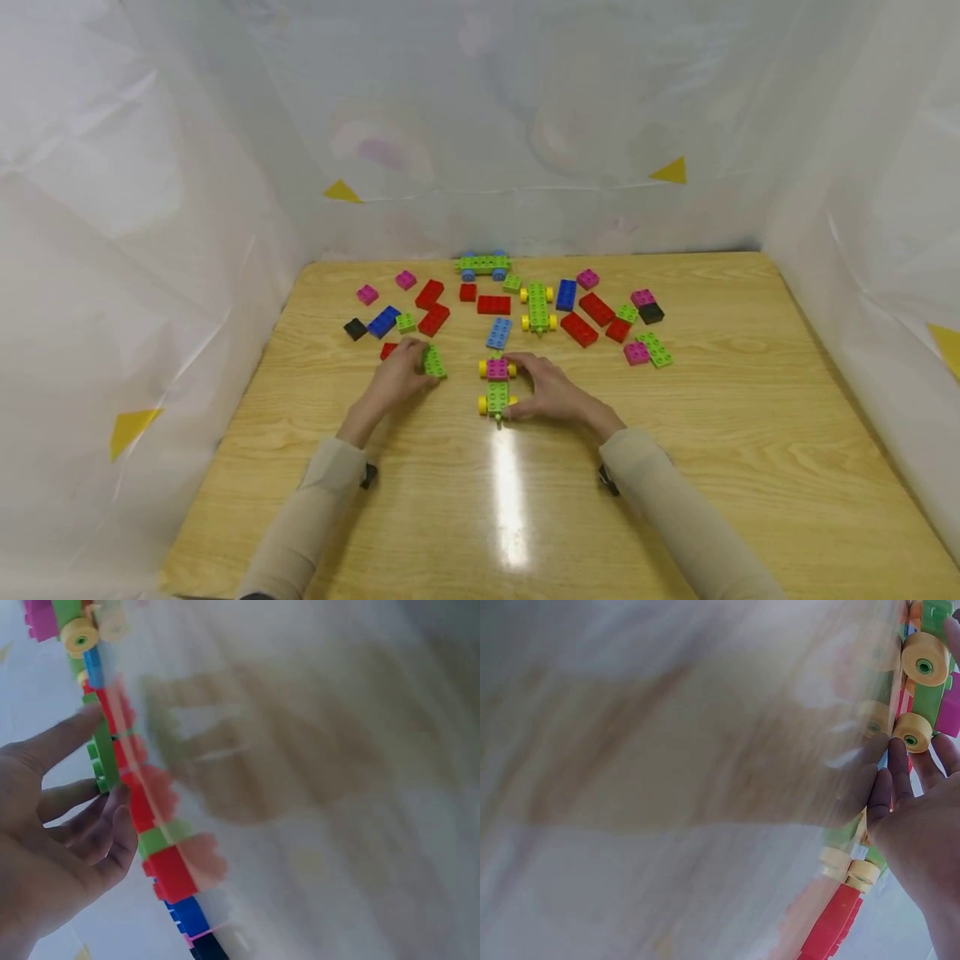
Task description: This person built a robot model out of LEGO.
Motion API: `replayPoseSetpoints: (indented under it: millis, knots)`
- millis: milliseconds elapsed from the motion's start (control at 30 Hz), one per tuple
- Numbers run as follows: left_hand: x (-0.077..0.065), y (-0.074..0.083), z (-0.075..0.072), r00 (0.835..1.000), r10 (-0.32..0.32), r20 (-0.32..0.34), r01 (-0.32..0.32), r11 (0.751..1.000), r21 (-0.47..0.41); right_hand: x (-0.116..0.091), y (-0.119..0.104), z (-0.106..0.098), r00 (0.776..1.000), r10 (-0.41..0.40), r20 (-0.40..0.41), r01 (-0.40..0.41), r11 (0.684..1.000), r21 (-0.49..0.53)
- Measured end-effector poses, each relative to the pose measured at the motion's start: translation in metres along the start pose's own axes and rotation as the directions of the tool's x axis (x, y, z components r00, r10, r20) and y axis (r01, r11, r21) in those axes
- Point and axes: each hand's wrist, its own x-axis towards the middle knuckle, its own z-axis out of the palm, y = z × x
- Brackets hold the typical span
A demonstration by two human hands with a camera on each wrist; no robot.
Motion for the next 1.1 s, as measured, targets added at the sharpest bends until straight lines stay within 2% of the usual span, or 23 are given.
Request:
replayPoseSetpoints:
  millis: [100, 333, 567, 800, 1100]
  knots:
    - [0.000, 0.005, -0.001, 1.000, 0.029, -0.006, -0.029, 0.998, -0.063, 0.000, 0.001, 0.000, 1.000, 0.006, 0.004, -0.006, 1.000, -0.002]
    - [-0.004, 0.029, -0.009, 0.994, 0.105, 0.044, -0.095, 0.979, -0.182, -0.001, -0.001, -0.001, 1.000, 0.015, 0.005, -0.015, 1.000, -0.001]
    - [-0.005, 0.053, -0.005, 0.964, 0.244, 0.104, -0.217, 0.951, -0.221, 0.000, 0.000, 0.000, 1.000, 0.019, 0.000, -0.019, 1.000, -0.006]
    - [0.000, 0.074, 0.002, 0.936, 0.319, 0.149, -0.289, 0.938, -0.192, -0.001, -0.002, -0.001, 1.000, 0.027, -0.006, -0.028, 1.000, -0.012]
    - [0.006, 0.079, 0.013, 0.928, 0.310, 0.207, -0.298, 0.950, -0.087, -0.001, -0.003, 0.000, 1.000, 0.028, -0.012, -0.028, 0.999, -0.023]
